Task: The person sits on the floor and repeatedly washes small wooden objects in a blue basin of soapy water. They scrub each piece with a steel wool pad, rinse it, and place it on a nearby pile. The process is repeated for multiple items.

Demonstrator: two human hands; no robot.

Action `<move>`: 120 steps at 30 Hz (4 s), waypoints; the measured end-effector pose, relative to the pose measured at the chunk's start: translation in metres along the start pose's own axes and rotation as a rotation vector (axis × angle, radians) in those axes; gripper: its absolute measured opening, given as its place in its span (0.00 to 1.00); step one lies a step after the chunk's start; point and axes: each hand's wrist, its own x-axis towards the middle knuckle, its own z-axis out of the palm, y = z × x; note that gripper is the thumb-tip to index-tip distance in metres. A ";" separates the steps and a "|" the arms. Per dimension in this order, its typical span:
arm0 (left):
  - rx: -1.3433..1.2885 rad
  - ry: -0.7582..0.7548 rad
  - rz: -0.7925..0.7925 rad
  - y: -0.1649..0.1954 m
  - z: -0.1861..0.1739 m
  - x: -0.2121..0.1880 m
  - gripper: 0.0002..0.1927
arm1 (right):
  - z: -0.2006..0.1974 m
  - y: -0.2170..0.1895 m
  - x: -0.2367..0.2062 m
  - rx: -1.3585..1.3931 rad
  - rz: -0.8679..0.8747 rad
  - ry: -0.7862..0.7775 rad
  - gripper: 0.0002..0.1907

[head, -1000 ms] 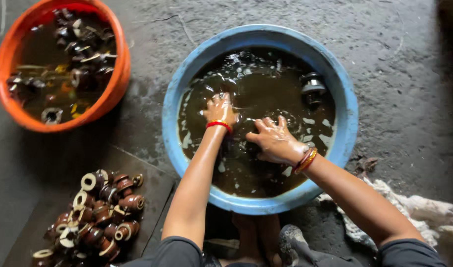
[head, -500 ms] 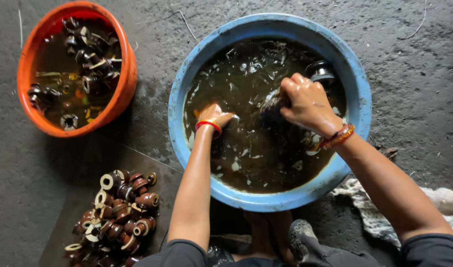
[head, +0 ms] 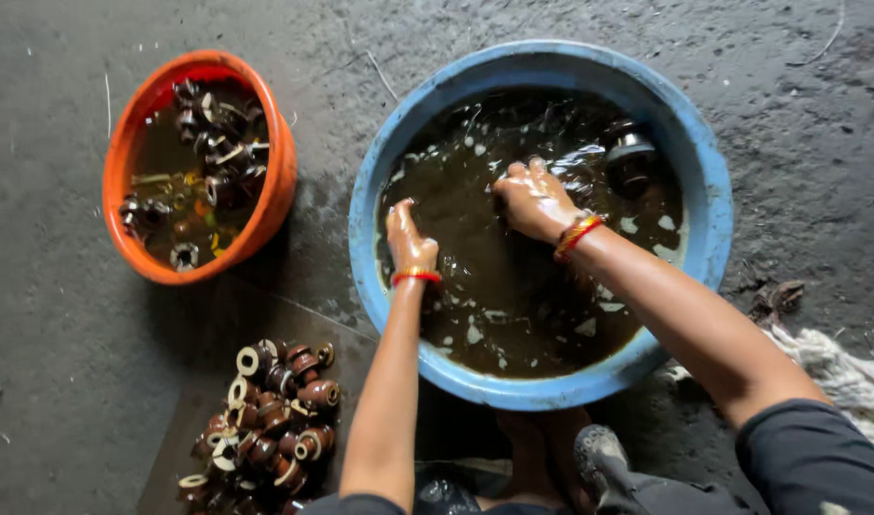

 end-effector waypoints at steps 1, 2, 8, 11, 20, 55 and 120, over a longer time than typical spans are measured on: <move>-0.036 0.014 -0.033 0.000 -0.002 -0.007 0.35 | -0.007 0.002 -0.003 0.249 0.034 0.023 0.14; -0.069 0.025 -0.070 0.001 -0.004 -0.013 0.32 | -0.016 0.005 -0.006 0.501 0.069 0.043 0.13; -0.350 0.111 -0.094 0.002 -0.012 -0.015 0.22 | -0.063 -0.008 -0.023 0.871 0.044 0.144 0.10; -0.434 0.144 -0.024 0.009 -0.014 -0.017 0.18 | -0.072 -0.027 -0.035 0.859 -0.058 0.269 0.09; -1.225 -0.006 -0.504 0.035 0.031 -0.031 0.12 | -0.068 -0.076 -0.058 0.400 -0.496 0.624 0.14; -2.144 -0.175 -0.988 0.030 0.060 -0.027 0.20 | -0.041 -0.050 -0.037 0.744 0.175 0.458 0.11; -1.374 -0.073 -0.552 0.077 0.059 -0.013 0.16 | -0.030 0.004 -0.055 0.085 -0.255 0.285 0.19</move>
